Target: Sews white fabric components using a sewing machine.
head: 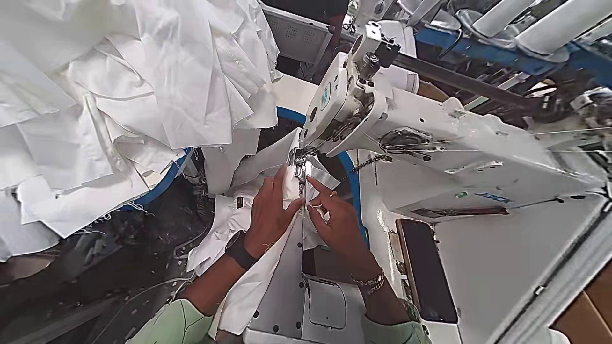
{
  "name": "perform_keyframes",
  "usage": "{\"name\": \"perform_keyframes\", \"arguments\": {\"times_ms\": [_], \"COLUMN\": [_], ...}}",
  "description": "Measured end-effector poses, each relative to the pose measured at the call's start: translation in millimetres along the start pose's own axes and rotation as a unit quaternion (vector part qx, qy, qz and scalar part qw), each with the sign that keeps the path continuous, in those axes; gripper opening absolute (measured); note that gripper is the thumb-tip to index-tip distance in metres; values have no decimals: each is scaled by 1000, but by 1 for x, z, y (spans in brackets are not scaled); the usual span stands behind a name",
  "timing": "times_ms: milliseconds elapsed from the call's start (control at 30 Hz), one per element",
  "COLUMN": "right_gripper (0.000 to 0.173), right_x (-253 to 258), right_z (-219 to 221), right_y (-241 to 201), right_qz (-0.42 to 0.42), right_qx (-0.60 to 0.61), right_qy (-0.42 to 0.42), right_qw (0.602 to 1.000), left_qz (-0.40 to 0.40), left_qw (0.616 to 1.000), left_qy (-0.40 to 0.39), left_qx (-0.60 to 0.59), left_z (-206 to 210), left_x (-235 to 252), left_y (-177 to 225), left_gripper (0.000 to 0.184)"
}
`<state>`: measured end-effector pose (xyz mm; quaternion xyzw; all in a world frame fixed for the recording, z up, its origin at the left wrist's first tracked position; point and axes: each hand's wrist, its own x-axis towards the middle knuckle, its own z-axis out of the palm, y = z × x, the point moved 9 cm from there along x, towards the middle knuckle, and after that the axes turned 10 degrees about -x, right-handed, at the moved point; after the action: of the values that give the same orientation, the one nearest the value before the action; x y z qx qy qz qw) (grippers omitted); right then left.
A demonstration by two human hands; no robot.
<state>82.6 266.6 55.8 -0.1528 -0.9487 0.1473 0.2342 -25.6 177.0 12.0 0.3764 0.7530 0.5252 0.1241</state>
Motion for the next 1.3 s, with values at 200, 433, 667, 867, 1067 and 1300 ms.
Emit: {"name": "perform_keyframes", "arguments": {"times_ms": [200, 433, 667, 867, 1067, 1300], "right_gripper": [13, 12, 12, 19, 21, 16], "right_x": [1, -1, 9, 18, 10, 10], "right_z": [9, 7, 16, 29, 27, 21], "right_y": [-4, -15, -12, -4, 4, -13], "right_qz": [9, -18, 24, 89, 138, 105], "right_qx": [9, -58, 35, 234, 238, 105], "right_qy": [-100, -127, -98, -53, -32, 2], "right_qw": [995, 990, 994, 967, 961, 989], "left_qz": [95, 187, 159, 180, 172, 166], "left_qw": [994, 976, 986, 981, 982, 983], "left_qy": [-40, -36, -42, -13, -23, -11], "left_qx": [20, 106, -24, -74, -69, -77], "left_z": [3, 2, 5, 2, 3, 4], "left_x": [-11, 5, -8, -2, -6, -4], "left_y": [13, 20, 15, 19, 19, 17], "left_gripper": [36, 30, 39, 30, 26, 23]}}
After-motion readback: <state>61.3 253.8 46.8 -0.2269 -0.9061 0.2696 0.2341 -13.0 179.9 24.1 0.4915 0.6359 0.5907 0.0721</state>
